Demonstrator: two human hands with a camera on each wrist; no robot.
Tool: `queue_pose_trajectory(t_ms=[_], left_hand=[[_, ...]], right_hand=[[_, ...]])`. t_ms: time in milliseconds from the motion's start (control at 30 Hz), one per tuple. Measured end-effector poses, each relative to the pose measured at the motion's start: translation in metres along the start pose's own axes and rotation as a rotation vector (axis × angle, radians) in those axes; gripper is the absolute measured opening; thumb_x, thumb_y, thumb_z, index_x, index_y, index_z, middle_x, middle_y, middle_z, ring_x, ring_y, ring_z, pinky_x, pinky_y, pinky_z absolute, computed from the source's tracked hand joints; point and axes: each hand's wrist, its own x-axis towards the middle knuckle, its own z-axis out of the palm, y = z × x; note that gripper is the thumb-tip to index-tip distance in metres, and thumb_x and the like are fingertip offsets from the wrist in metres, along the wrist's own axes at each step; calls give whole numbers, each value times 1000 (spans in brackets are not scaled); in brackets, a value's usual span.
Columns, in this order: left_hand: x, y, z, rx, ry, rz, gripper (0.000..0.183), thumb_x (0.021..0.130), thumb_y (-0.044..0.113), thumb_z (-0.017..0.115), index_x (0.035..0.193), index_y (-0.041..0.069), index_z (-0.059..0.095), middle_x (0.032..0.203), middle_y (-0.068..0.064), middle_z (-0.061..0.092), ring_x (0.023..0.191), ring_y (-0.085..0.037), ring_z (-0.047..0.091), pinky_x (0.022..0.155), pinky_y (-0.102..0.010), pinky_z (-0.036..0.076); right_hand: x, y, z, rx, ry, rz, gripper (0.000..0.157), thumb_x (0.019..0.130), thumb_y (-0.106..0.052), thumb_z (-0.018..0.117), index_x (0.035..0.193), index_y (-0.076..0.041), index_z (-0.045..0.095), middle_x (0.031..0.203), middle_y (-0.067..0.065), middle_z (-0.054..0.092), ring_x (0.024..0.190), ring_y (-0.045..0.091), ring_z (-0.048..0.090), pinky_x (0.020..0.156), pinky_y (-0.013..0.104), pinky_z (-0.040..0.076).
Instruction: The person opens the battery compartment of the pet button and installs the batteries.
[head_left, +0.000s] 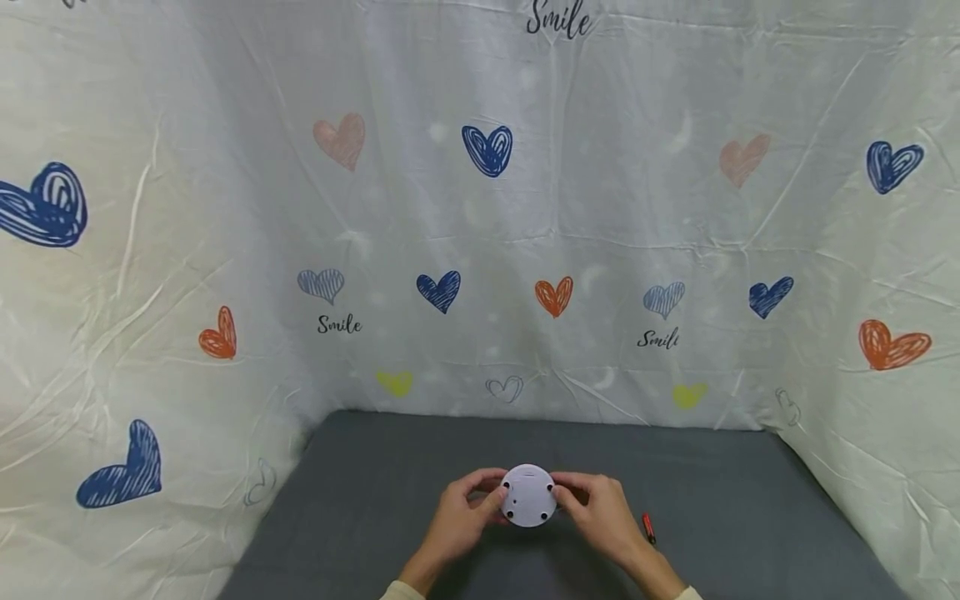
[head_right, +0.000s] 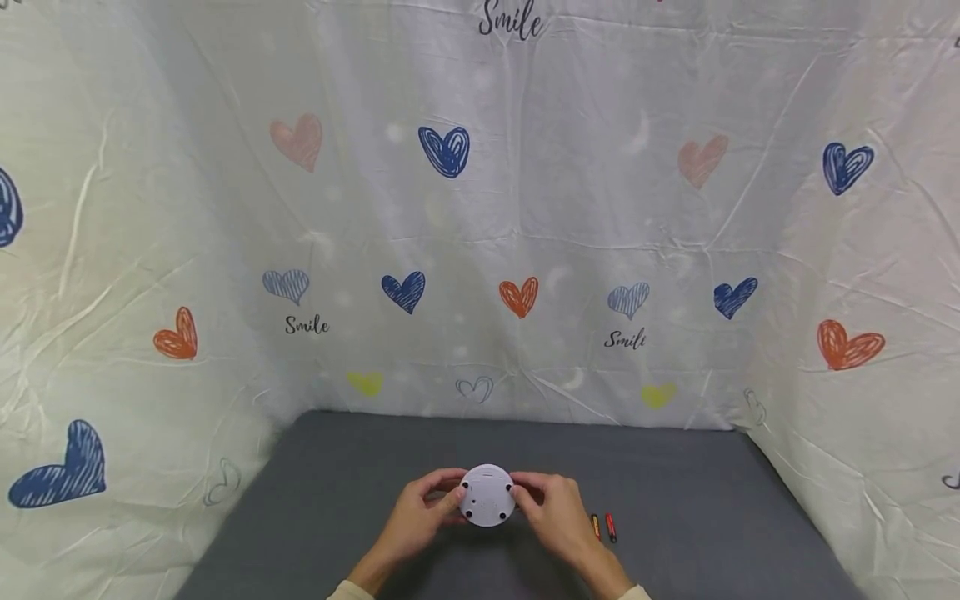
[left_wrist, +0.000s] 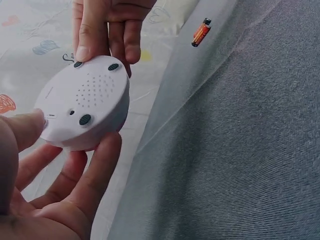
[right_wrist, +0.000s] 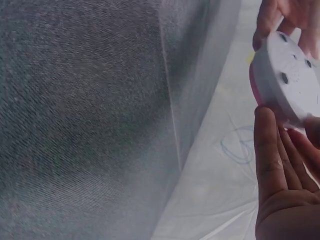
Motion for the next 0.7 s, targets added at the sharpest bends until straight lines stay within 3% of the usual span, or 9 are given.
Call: queue_pose_trajectory(t_ms=[200, 500, 700], left_hand=[[-2, -9, 2, 22, -20, -59, 35, 102, 4, 71, 133, -11, 67, 108, -17, 67, 85, -21, 77, 77, -44, 73], [-6, -23, 10, -19, -56, -242, 40, 99, 3, 67, 135, -15, 61, 106, -15, 69, 80, -21, 77, 74, -45, 73], [-7, -25, 11, -15, -89, -290, 39, 97, 0, 65, 132, -17, 60, 102, -15, 71, 77, -23, 78, 69, -46, 73]], right_hand=[[-3, 6, 2, 4, -37, 64, 24, 102, -17, 76, 120, -3, 82, 105, 11, 83, 70, 8, 76, 62, 20, 64], [-10, 17, 6, 6, -103, 144, 21, 101, -13, 74, 115, 1, 83, 92, 9, 82, 61, 11, 74, 54, 24, 64], [-13, 23, 6, 32, -163, 189, 20, 100, -11, 72, 111, 2, 82, 84, 6, 81, 60, 15, 76, 54, 26, 66]])
